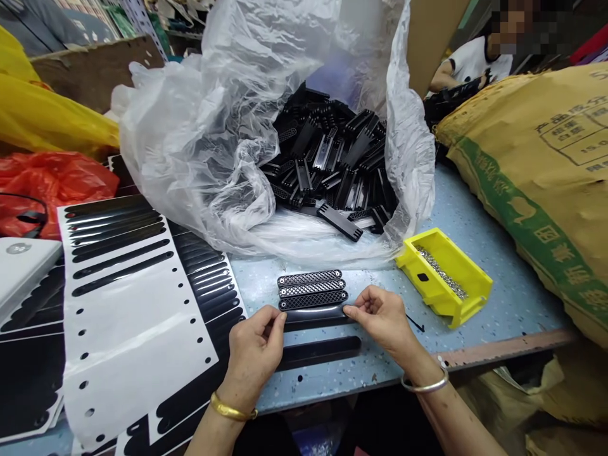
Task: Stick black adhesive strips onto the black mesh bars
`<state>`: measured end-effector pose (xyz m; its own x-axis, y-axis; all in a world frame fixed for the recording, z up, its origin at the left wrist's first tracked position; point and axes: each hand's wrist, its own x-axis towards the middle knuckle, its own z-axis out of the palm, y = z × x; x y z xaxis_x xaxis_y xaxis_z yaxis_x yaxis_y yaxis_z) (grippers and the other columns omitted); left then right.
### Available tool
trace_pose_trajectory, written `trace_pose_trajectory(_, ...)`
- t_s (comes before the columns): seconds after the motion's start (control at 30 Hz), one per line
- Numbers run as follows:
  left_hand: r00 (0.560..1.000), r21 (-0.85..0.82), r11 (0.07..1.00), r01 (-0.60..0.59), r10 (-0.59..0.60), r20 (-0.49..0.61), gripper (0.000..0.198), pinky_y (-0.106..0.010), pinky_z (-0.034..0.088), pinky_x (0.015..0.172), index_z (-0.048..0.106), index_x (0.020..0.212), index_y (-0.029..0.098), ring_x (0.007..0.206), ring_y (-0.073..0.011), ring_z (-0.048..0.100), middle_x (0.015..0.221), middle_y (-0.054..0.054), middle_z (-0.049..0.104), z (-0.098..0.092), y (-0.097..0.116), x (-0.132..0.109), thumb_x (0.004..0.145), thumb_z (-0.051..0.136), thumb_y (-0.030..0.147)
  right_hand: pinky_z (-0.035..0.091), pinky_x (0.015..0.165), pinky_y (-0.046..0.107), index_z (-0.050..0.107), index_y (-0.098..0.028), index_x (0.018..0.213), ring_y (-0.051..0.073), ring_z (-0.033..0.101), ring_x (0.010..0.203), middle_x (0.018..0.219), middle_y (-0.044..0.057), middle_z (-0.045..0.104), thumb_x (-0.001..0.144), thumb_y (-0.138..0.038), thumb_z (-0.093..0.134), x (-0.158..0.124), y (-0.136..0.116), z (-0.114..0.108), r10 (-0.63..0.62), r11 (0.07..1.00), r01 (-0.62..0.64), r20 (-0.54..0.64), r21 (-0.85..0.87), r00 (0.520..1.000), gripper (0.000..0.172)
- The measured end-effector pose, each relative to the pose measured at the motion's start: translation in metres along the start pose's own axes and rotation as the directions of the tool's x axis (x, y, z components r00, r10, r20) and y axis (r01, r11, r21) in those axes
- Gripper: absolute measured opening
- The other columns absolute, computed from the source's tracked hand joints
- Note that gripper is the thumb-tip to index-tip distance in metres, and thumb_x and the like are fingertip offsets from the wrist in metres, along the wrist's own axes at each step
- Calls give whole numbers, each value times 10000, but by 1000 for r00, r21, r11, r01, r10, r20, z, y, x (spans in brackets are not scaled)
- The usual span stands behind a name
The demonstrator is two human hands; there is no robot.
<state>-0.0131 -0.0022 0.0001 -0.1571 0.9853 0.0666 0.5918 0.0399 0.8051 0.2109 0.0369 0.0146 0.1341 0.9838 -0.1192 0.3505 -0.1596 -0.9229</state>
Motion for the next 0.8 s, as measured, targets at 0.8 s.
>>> trace_pose_trajectory(0.8, 760, 219, 754, -619, 645, -74, 370, -330, 550, 873, 624, 1155, 115, 997, -216, 688, 1031, -129, 732, -3, 46, -26, 829, 468, 39, 358, 316, 197, 672, -144, 691, 127, 552, 349, 462, 3, 604, 665, -425, 660, -4, 11, 3, 107, 984, -128, 160, 124, 981, 283)
